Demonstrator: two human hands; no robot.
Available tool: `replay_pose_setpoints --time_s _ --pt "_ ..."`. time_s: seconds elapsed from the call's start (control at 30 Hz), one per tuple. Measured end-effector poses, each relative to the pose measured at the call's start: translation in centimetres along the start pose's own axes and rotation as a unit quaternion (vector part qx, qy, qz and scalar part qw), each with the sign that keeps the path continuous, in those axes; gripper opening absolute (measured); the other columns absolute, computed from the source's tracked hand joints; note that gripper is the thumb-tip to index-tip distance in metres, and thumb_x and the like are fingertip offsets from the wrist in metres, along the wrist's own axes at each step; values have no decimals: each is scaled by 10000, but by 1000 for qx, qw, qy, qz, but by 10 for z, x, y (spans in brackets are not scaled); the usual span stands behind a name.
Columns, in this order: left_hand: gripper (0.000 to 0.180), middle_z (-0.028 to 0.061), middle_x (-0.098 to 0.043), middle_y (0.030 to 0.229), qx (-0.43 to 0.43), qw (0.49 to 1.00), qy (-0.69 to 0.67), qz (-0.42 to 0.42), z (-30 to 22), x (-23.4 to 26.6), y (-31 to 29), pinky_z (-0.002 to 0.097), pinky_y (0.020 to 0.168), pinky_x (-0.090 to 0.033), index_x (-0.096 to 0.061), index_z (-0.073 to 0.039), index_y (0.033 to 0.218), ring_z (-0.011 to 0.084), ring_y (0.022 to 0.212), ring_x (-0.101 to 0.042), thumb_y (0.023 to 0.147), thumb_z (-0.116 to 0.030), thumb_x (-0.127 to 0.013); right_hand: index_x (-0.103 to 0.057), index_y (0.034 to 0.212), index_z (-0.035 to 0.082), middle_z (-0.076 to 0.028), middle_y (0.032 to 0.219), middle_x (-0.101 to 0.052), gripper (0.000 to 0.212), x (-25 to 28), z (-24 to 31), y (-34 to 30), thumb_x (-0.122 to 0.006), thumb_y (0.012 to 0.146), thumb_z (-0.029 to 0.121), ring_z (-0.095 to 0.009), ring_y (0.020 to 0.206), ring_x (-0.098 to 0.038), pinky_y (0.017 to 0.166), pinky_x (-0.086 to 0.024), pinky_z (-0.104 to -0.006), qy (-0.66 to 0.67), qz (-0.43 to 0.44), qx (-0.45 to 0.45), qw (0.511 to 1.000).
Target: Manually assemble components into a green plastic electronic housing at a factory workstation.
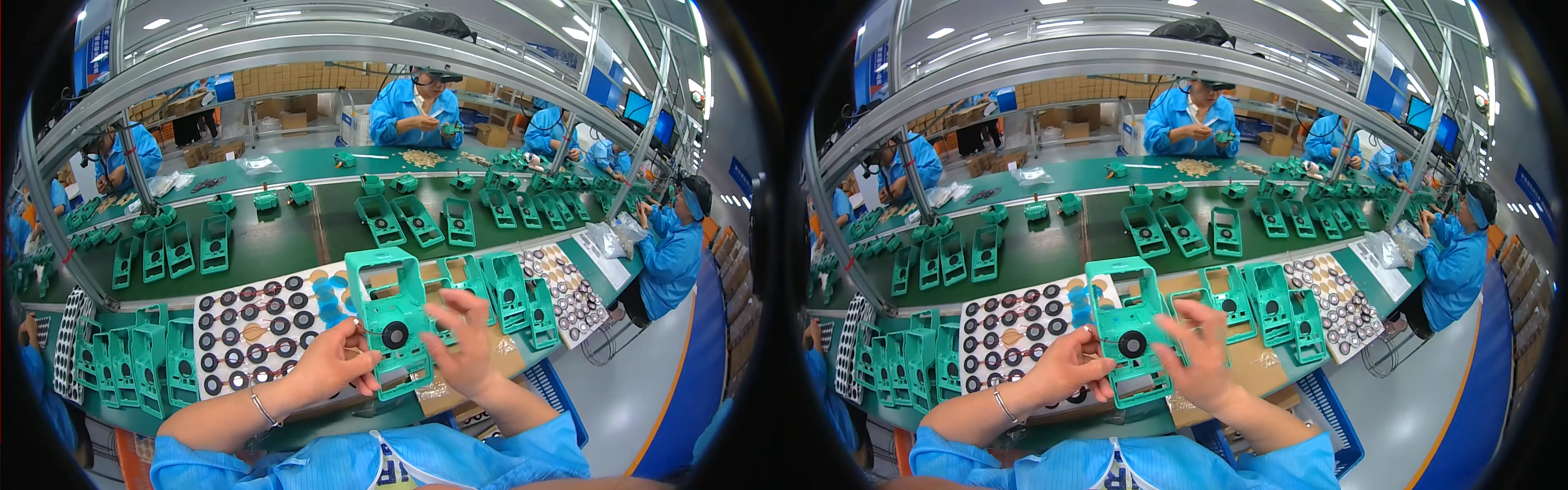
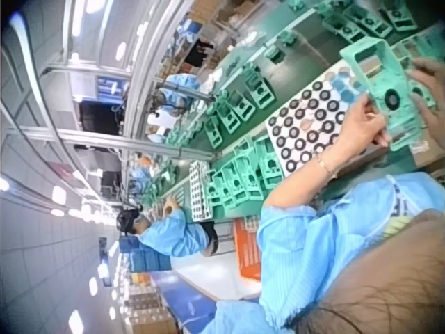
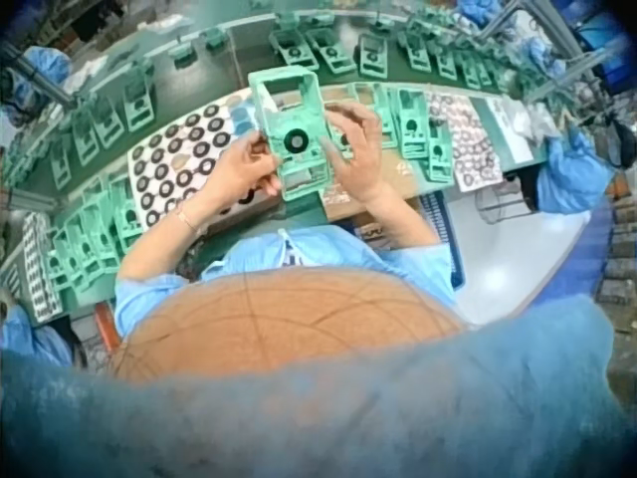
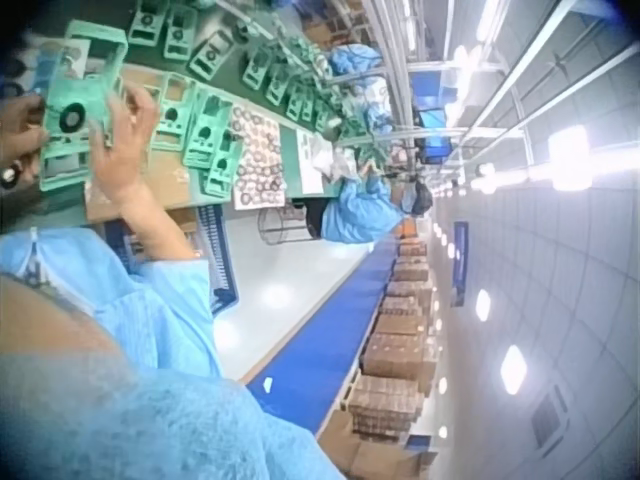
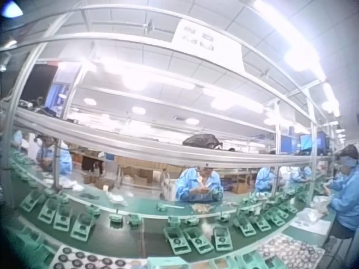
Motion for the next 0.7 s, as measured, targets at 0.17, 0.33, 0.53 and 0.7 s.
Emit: replay_pose_setpoints --time_s 0.17,0.33,0.53,0.7 --pt "324 105 -521 860 -8 1000 18 4 0 -1 5 256 541 -544 -383 25 1136 181 643 -632 860 -52 -536 -499 1134 8 -67 1033 -584 413 -26 -13 8 -667 814 207 -117 906 -546 787 -445 -287 364 176 -347 846" --pt "329 138 -513 945 -83 978 183 -52 -15 -1 10 269 518 -543 -358 34 1150 175 619 -618 860 -17 -504 -531 1112 15 -24 979 -604 321 -51 -23 25 -619 846 171 -110 921 -547 824 -445 -291 537 194 -331 751" --pt "322 118 -548 846 -58 987 121 -85 -40 45 54 271 479 -538 -418 25 1136 170 581 -623 832 -30 -510 -531 1124 12 -55 1051 -584 382 -82 -48 65 -624 846 256 -124 964 -520 842 -426 -287 470 178 -306 809" --pt "276 164 -563 876 -37 965 152 -213 -58 126 116 303 478 -552 -437 93 1069 208 607 -629 829 -31 -494 -515 1087 15 -70 953 -548 443 -81 -80 62 -690 786 291 -132 854 -505 748 -435 -268 298 49 -305 903"
Point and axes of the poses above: each hand's wrist, its own y-axis towards the middle knuckle, its own x-axis out of the back of the hand, z = x × y, the point moved 2 cm from there along y, towards the middle knuckle
